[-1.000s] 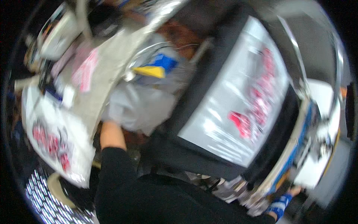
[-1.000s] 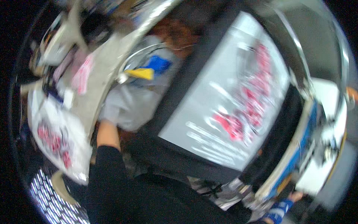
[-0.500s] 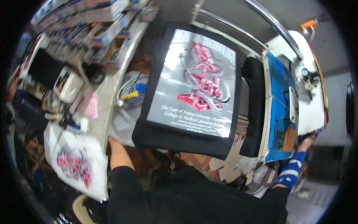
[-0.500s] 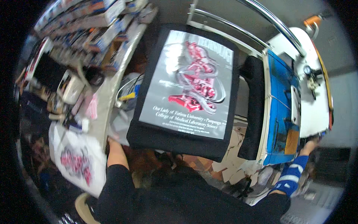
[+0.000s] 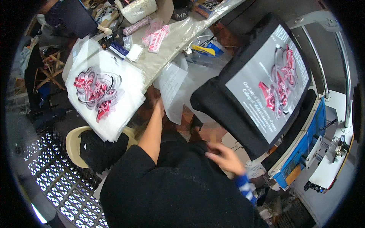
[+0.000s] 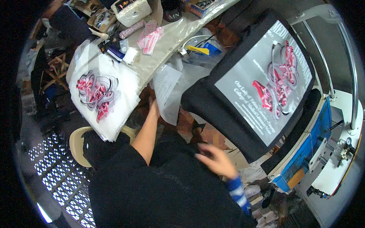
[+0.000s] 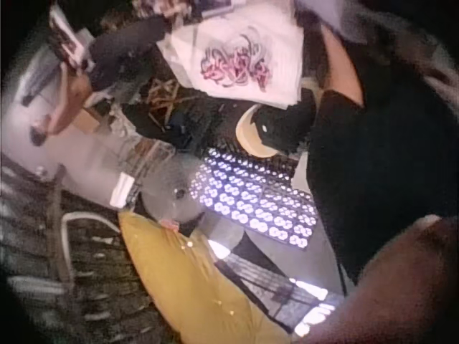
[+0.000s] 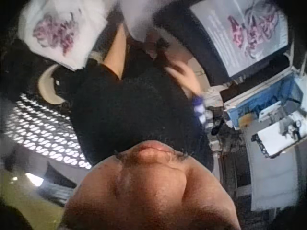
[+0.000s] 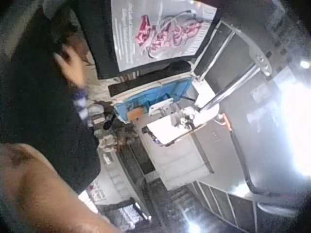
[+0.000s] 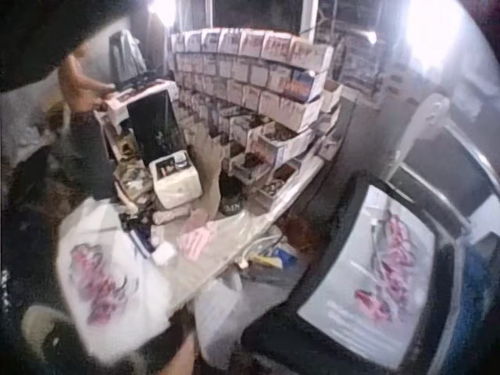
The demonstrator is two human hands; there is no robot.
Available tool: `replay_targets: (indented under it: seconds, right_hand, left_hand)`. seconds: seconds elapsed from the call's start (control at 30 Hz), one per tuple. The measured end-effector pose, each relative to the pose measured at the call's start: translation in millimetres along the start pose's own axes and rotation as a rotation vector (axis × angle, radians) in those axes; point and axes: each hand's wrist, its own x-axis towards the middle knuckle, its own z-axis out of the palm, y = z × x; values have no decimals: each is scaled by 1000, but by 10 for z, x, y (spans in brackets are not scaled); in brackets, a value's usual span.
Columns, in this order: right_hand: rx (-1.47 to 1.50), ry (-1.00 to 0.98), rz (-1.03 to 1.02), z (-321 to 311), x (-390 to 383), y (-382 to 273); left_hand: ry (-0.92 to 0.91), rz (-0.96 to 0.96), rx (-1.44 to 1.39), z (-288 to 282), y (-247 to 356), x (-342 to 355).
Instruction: The person places a black t-shirt on a heat press, aligns a transfer sheet with a medical technology design, and closes the press. After opening the press, the person removes the t-shirt and places it on a nearby table, then repeats the process with another t-shirt.
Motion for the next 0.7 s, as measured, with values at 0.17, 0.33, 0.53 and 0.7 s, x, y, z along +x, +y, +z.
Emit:
replay_targets:
  seconds: [0.17, 0.33, 0.53, 0.7]
  right_hand:
    - [-782, 316, -430, 1304, 2653, 171]
    - [-487, 248, -67, 1389, 4446, 1103]
    - [-474, 146, -335, 1554, 5519, 1725]
    - [-403, 74, -146, 1605, 5663, 1647]
  left_hand:
    - [107, 104, -92, 77, 112, 427]
    - [326, 438, 679, -294, 96, 414]
    - [115, -55, 252, -620, -127, 1012]
    - [154, 132, 267, -878, -419, 1373]
